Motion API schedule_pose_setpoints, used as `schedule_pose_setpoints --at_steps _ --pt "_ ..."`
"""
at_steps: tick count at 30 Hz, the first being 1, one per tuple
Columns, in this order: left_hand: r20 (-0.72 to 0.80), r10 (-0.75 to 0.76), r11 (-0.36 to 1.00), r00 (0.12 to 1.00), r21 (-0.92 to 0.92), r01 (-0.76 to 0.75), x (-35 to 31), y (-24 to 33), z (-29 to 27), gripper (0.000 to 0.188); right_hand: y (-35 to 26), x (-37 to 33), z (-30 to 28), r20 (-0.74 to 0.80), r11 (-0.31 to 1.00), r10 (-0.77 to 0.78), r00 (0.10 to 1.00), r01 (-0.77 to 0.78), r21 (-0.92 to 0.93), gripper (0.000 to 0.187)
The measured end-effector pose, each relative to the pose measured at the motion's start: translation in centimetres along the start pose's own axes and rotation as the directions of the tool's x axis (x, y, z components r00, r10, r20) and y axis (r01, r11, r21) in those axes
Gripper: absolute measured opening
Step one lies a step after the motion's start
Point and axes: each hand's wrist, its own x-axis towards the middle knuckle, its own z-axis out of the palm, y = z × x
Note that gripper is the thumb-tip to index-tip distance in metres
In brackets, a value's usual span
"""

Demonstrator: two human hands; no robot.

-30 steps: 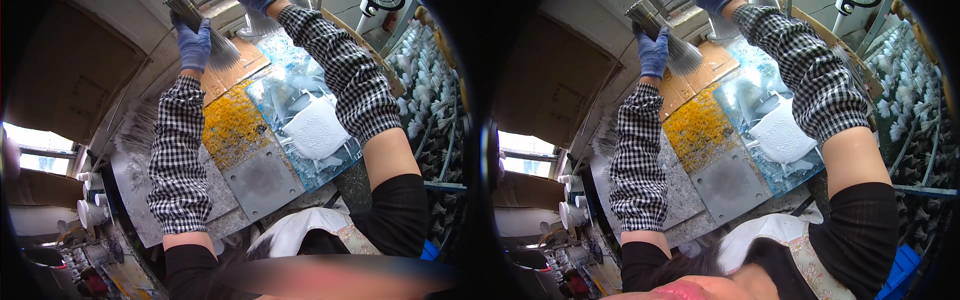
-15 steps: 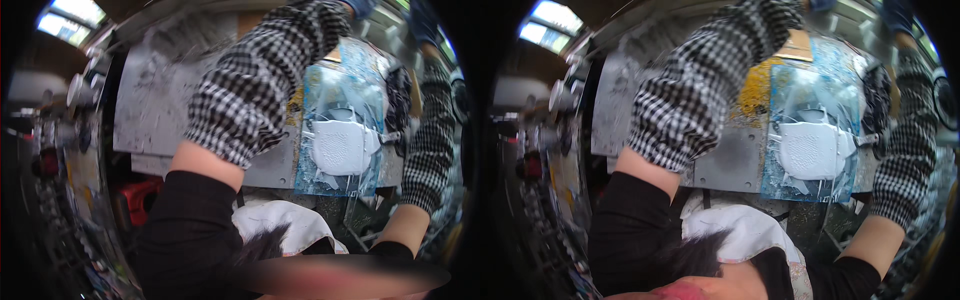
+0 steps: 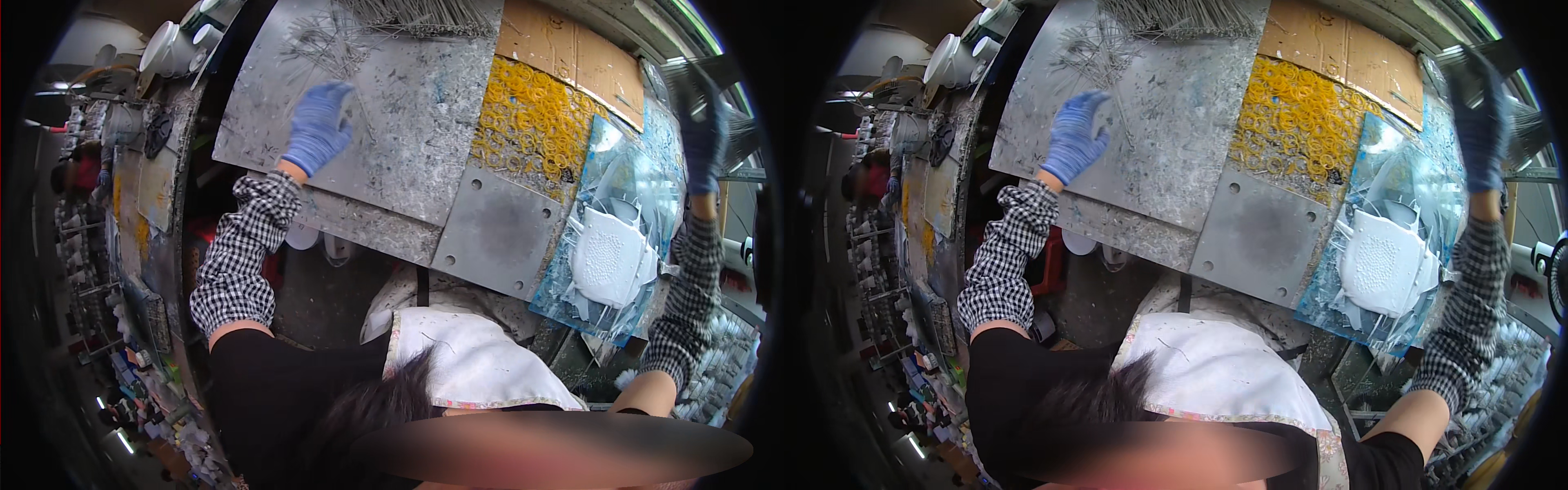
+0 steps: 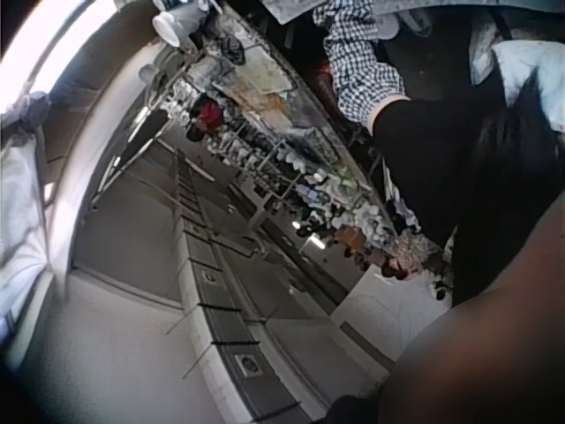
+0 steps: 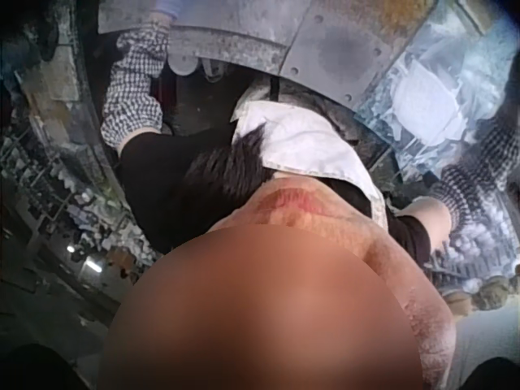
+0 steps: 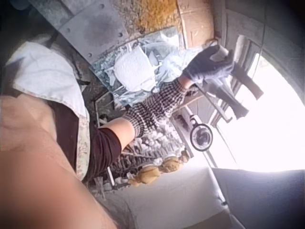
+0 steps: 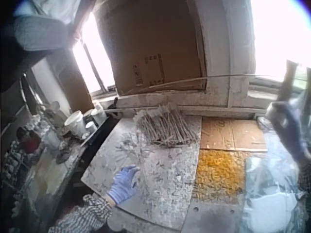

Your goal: Manufacturing brushes by dipping bundles of plastic filaments into white adhesive paste and arranging them into heads.

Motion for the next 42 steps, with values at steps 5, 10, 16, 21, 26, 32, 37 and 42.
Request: schedule_pose_setpoints --at_steps 5,10,16,21,26,32,37,42 --pt "0.288 -0.404 0.913 0.868 0.189 0.362 2.0 -3.6 -1.7 0.092 -24.5 1.2 16.5 0.418 0.830 0.082 0.905 -0.294 0.474 0.030" --pt "0.284 -0.375 0.899 0.883 0.345 0.271 7.8 -8.1 0.6 0.099 -36.4 6.5 27.3 0.860 0.926 0.061 0.507 -0.351 0.141 0.045" --pt "0.153 -0.110 0.791 0.982 0.612 -0.007 11.6 -15.1 1.5 0.072 -37.1 7.2 29.2 0.930 0.915 0.034 0.367 -0.386 0.119 0.033" --pt "0.320 -0.055 0.805 0.946 0.574 -0.148 18.1 -13.1 1.1 0.115 -32.5 4.0 25.1 0.924 0.909 -0.012 0.382 -0.381 0.170 0.026" --pt "0.276 0.242 0.805 0.930 0.478 -0.351 18.1 -18.7 3.6 0.059 -31.0 1.7 23.6 0.847 0.856 -0.027 0.531 -0.425 0.294 0.026" --pt "0.038 0.384 0.884 0.922 0.272 -0.380 14.3 -19.5 5.9 0.020 -29.5 -0.3 22.3 0.782 0.768 0.100 0.615 -0.548 0.332 0.033" --pt "0.071 0.381 0.867 0.922 0.321 -0.382 10.5 -16.0 4.2 0.029 -29.8 -0.3 22.2 0.809 0.780 0.213 0.547 -0.594 0.196 0.032" --pt "0.199 0.229 0.935 0.953 0.229 -0.272 9.6 -14.8 2.5 0.066 -30.3 -1.8 18.9 0.891 0.776 0.050 0.451 -0.580 0.250 0.026"
